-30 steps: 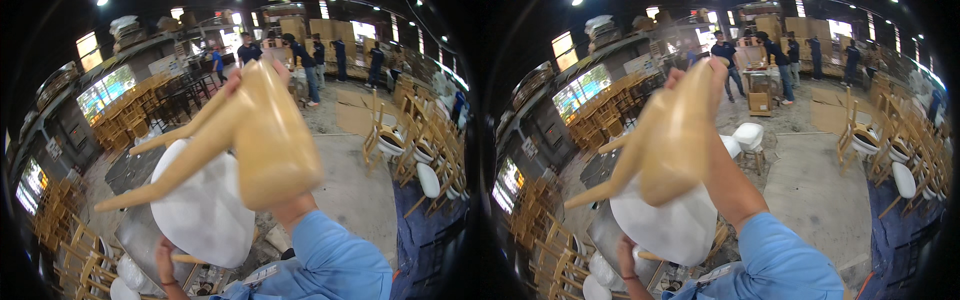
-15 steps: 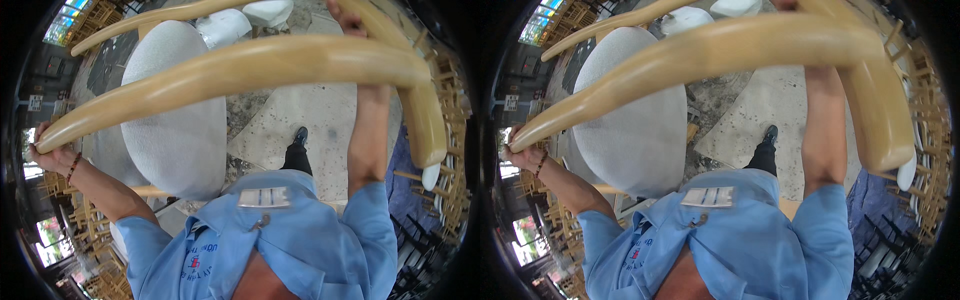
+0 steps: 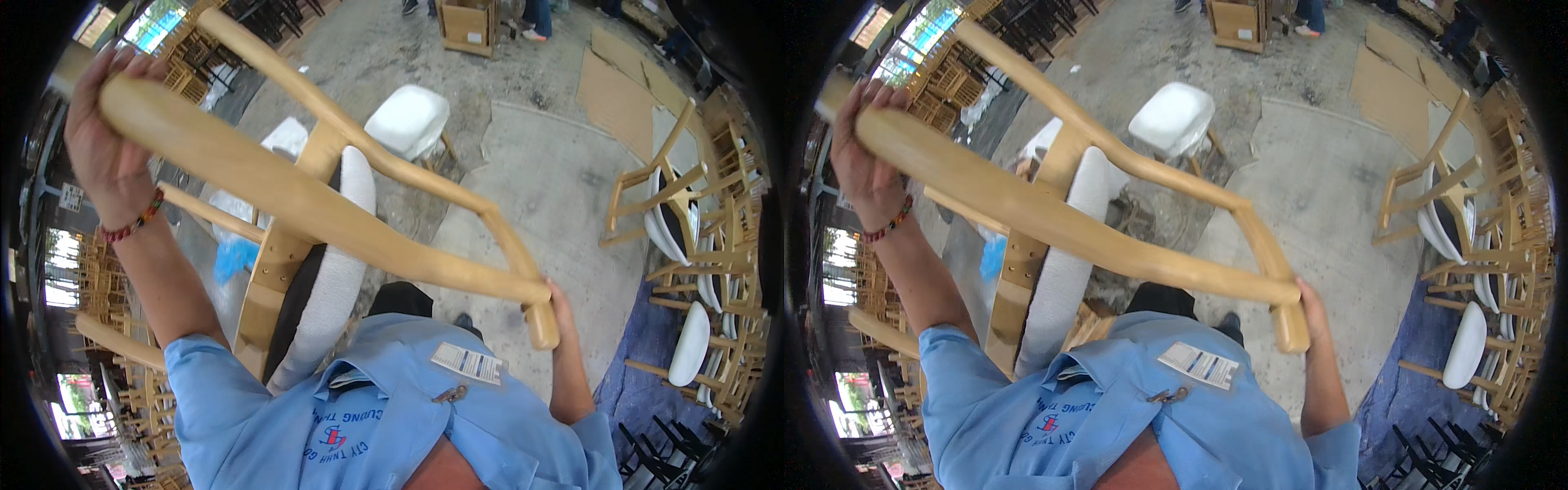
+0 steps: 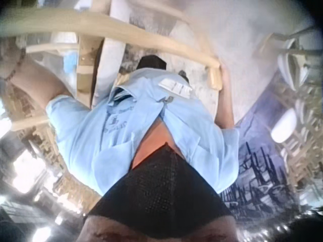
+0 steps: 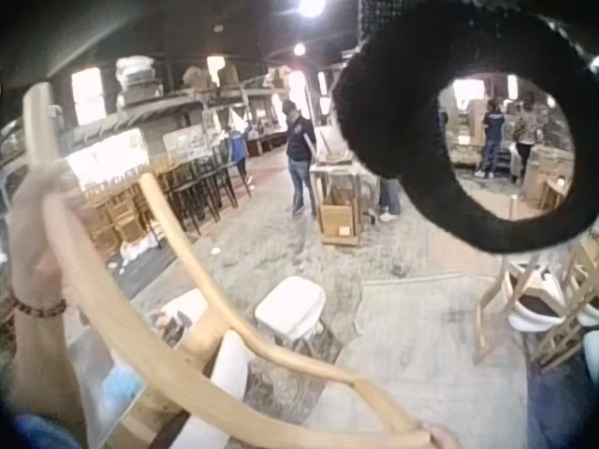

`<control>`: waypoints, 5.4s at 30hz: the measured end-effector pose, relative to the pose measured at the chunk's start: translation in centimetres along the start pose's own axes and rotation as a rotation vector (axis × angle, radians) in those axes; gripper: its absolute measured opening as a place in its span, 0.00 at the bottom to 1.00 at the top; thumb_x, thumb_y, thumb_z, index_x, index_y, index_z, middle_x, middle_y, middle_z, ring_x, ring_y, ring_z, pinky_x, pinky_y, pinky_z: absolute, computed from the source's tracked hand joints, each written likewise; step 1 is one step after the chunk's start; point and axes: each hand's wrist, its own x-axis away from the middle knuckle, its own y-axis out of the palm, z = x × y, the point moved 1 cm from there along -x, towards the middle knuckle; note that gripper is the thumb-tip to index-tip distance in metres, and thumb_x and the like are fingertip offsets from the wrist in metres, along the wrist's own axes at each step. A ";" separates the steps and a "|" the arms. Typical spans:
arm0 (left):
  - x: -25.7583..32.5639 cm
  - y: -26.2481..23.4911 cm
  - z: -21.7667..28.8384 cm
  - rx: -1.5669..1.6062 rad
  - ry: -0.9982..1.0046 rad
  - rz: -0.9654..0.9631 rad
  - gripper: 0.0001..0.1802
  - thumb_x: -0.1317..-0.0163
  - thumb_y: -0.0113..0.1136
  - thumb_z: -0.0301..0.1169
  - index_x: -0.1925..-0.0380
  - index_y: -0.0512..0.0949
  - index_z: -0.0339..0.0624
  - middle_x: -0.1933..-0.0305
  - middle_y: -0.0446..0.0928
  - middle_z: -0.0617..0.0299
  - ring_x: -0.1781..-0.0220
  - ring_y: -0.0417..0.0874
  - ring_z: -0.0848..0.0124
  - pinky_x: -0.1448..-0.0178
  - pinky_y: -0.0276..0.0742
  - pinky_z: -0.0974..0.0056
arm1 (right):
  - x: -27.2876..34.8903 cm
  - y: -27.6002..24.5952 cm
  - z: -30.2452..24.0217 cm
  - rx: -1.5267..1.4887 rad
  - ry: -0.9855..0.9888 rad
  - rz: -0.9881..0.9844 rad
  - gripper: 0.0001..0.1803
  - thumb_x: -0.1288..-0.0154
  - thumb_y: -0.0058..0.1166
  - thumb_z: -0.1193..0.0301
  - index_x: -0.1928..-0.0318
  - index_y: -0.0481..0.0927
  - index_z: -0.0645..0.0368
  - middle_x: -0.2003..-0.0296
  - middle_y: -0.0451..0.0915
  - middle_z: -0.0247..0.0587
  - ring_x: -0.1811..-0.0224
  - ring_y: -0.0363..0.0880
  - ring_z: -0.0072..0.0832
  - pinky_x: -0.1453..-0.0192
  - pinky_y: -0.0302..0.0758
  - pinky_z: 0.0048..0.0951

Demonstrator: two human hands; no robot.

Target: The person assembles wooden chairs by attaching white cushioned seats to chair frames, using a power sander to smooth the leg ends, and tapping the legs with a wooden mallet to secure them. The person repeats this process for multiple chairs in a workshop setting.

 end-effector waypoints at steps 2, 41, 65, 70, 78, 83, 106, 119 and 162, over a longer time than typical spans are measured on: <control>-4.8 1.4 -3.4 -0.051 0.051 -0.032 0.07 0.33 0.55 0.26 0.64 0.74 0.31 0.64 0.74 0.55 0.61 0.76 0.66 0.49 0.76 0.57 | -2.0 1.5 0.7 0.001 -0.035 -0.014 0.29 0.27 0.44 0.49 0.41 0.73 0.61 0.64 0.82 0.43 0.69 0.82 0.30 0.68 0.80 0.29; -1.0 -8.8 -52.5 -0.827 -0.669 0.234 0.31 0.47 0.71 0.32 0.43 0.71 0.42 0.43 0.74 0.48 0.41 0.77 0.57 0.37 0.71 0.57 | -49.5 3.7 -14.4 1.060 0.521 -0.099 0.19 0.30 0.49 0.61 0.44 0.74 0.58 0.59 0.80 0.43 0.67 0.81 0.33 0.67 0.79 0.36; 20.0 -35.5 -36.5 0.063 -0.722 1.276 0.13 0.49 0.68 0.27 0.64 0.77 0.33 0.69 0.82 0.55 0.73 0.84 0.65 0.69 0.82 0.64 | -37.2 34.1 -5.5 1.293 0.037 -0.774 0.24 0.31 0.54 0.59 0.39 0.76 0.58 0.52 0.83 0.43 0.54 0.83 0.28 0.50 0.78 0.29; 17.5 -31.2 -37.6 0.286 -0.495 1.159 0.12 0.43 0.64 0.26 0.60 0.76 0.35 0.64 0.81 0.57 0.67 0.84 0.68 0.62 0.85 0.63 | -34.8 48.3 -8.8 1.187 -0.342 -0.952 0.30 0.32 0.54 0.54 0.37 0.73 0.61 0.45 0.78 0.57 0.42 0.78 0.42 0.39 0.74 0.36; 2.9 -18.1 -35.4 -0.334 -0.242 0.600 0.30 0.40 0.64 0.28 0.38 0.66 0.34 0.54 0.77 0.60 0.55 0.79 0.73 0.51 0.75 0.68 | -28.7 52.7 -15.5 0.907 -0.733 -0.523 0.52 0.41 0.65 0.49 0.27 0.51 0.64 0.43 0.74 0.66 0.41 0.77 0.50 0.40 0.74 0.39; -3.3 -13.5 -35.0 -0.726 0.051 0.019 0.34 0.39 0.65 0.37 0.37 0.64 0.34 0.49 0.76 0.50 0.48 0.80 0.61 0.43 0.75 0.59 | -25.4 46.5 -23.7 0.669 -0.768 -0.177 0.42 0.46 0.68 0.63 0.34 0.62 0.61 0.51 0.76 0.53 0.54 0.79 0.33 0.50 0.77 0.32; -4.7 -10.8 -50.3 -0.495 -0.195 -0.145 0.18 0.49 0.71 0.30 0.60 0.75 0.40 0.62 0.80 0.49 0.57 0.81 0.51 0.54 0.77 0.56 | -17.4 38.8 -31.2 1.802 -0.312 -0.137 0.26 0.52 0.68 0.59 0.55 0.78 0.59 0.70 0.83 0.50 0.66 0.85 0.43 0.58 0.80 0.38; -5.0 -10.2 -49.3 -0.477 -0.417 -0.139 0.24 0.53 0.74 0.28 0.56 0.74 0.40 0.57 0.80 0.51 0.53 0.81 0.56 0.48 0.76 0.58 | -19.8 34.3 -36.4 1.592 -0.261 0.328 0.29 0.50 0.67 0.58 0.53 0.77 0.64 0.66 0.83 0.51 0.60 0.83 0.38 0.53 0.78 0.37; -5.2 -10.9 -48.5 -0.433 -0.340 -0.130 0.18 0.54 0.71 0.30 0.63 0.76 0.37 0.63 0.80 0.46 0.59 0.80 0.47 0.53 0.76 0.52 | -17.3 38.5 -31.8 1.763 -0.431 0.192 0.27 0.50 0.69 0.59 0.52 0.76 0.58 0.67 0.83 0.55 0.63 0.85 0.48 0.57 0.79 0.41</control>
